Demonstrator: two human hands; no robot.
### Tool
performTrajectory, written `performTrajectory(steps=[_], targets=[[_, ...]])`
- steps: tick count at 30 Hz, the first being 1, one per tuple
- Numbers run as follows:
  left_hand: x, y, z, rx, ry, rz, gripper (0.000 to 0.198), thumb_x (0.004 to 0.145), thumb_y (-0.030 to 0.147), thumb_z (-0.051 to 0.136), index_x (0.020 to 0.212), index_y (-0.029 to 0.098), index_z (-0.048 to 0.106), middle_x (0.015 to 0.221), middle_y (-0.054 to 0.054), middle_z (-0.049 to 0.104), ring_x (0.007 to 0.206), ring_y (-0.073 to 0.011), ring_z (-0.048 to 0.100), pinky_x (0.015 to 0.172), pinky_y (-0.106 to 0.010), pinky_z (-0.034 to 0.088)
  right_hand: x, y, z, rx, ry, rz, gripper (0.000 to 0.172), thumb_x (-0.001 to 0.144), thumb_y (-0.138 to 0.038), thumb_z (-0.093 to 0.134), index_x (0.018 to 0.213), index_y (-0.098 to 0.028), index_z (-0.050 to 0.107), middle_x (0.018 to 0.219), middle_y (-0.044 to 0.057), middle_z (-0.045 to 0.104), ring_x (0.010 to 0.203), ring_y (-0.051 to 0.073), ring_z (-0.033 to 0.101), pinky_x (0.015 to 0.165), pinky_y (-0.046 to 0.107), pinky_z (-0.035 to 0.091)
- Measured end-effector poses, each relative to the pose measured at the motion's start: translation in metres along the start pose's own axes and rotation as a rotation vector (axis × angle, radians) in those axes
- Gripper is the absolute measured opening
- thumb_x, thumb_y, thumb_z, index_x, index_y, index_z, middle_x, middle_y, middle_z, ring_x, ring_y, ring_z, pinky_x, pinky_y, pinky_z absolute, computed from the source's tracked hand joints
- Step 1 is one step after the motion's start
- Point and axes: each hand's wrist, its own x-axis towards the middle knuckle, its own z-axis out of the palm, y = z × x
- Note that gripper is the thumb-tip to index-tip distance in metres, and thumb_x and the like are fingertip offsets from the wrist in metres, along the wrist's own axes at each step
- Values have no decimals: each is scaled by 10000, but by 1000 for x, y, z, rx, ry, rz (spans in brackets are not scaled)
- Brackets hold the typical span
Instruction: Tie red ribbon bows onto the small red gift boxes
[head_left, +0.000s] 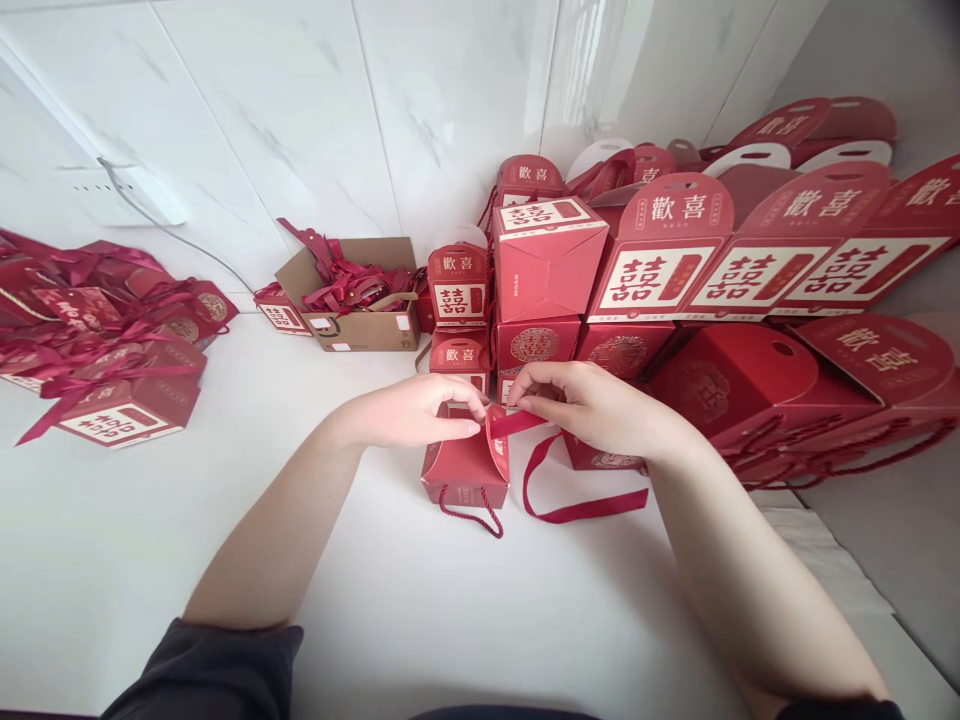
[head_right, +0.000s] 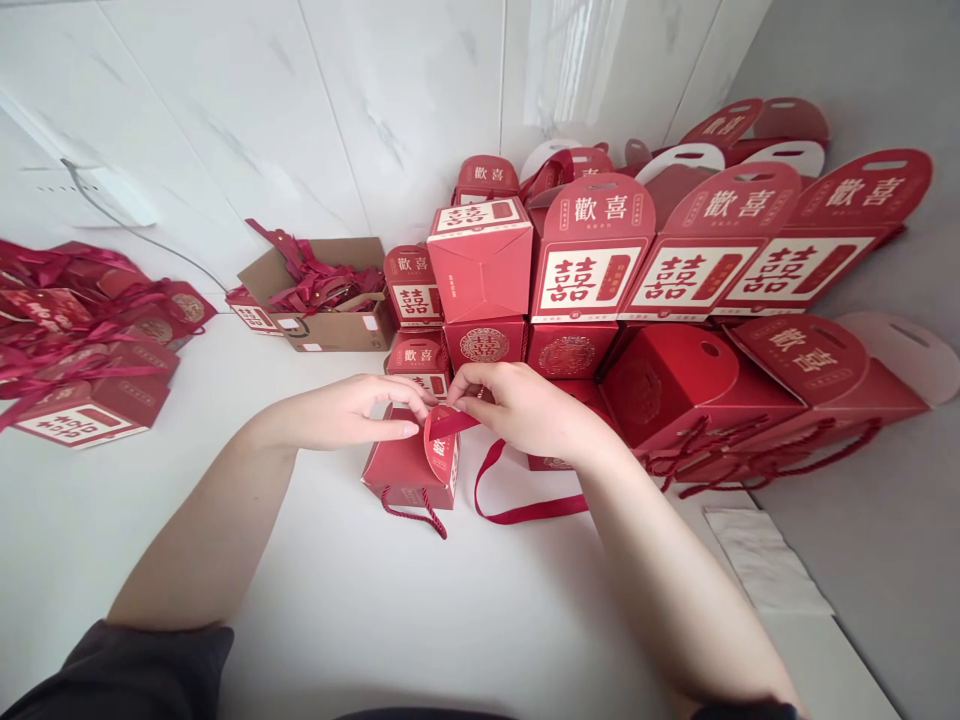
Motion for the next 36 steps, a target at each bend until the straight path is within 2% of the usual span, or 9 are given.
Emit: performTrajectory(steps=[3, 10, 16, 19, 23, 26, 28, 32, 36], targets=[[1, -1, -1, -23, 26, -9, 251, 904, 382, 500, 906, 189, 661, 1053, -28, 660, 912, -173, 611, 795, -280, 448, 0, -1, 1, 7, -17, -16, 166, 920, -286, 472, 943, -215, 620, 919, 10, 666, 788, 162, 583, 731, 274, 433], [-8, 1, -7, 91, 142, -72, 258, 900, 386, 480, 899, 200, 659, 1121, -28, 643, 988, -192, 598, 836, -294, 453, 4, 0, 5, 27, -83, -67, 152, 911, -246, 473, 917, -212, 621, 839, -3, 667, 717, 140, 572, 685, 252, 422], [-4, -1, -1, 155, 2, 1, 288, 871, 381, 541, 1086, 236, 665, 1174, -45, 617, 1042, -209, 586, 850, -284, 449, 9, 4, 12, 23, -167, -73, 190, 932, -297, 470, 952, -201, 633, 888, 19, 696, 771, 157, 616, 699, 263, 438], [0, -2, 4, 141, -1, 25, 284, 861, 370, 559, 1079, 212, 648, 1135, -51, 623, 1002, -205, 596, 846, -283, 451, 7, 7, 8, -22, -207, -78, 204, 925, -344, 491, 953, -205, 638, 921, 26, 700, 803, 170, 627, 719, 274, 446], [1, -1, 5, 138, -14, 51, 333, 849, 375, 593, 1131, 203, 627, 1174, -71, 611, 1046, -223, 587, 896, -298, 441, 2, 11, 1, -144, -298, -28, 124, 848, -274, 547, 847, -215, 656, 847, 18, 701, 724, 171, 625, 647, 271, 443], [0, 2, 5, 156, -32, 63, 371, 830, 366, 631, 1166, 210, 609, 1181, -69, 610, 1081, -229, 573, 917, -301, 430, 5, 14, 15, -319, -431, 151, 102, 748, -261, 621, 658, -214, 634, 685, 32, 663, 616, 193, 609, 533, 285, 402], [0, 3, 5, 188, -54, 63, 399, 796, 336, 672, 1170, 214, 603, 1161, -60, 618, 1091, -235, 564, 907, -297, 431, 12, 17, 33, -479, -456, 263, 182, 672, -248, 676, 536, -206, 563, 585, 51, 604, 587, 226, 607, 509, 305, 388], [-1, -1, 4, 187, -103, 67, 441, 780, 240, 673, 1211, 225, 582, 1234, -53, 599, 1145, -233, 548, 930, -285, 433, 26, 22, 63, -555, -454, 291, 224, 576, -107, 689, 510, -195, 495, 534, 56, 541, 617, 279, 627, 528, 330, 407], [-3, -7, -1, 211, -110, 123, 418, 789, 115, 592, 1189, 235, 615, 1330, -50, 564, 1234, -229, 516, 1002, -293, 409, 22, 24, 49, -466, -478, 239, 199, 635, -65, 601, 535, -191, 485, 542, 29, 540, 508, 188, 551, 482, 292, 359]])
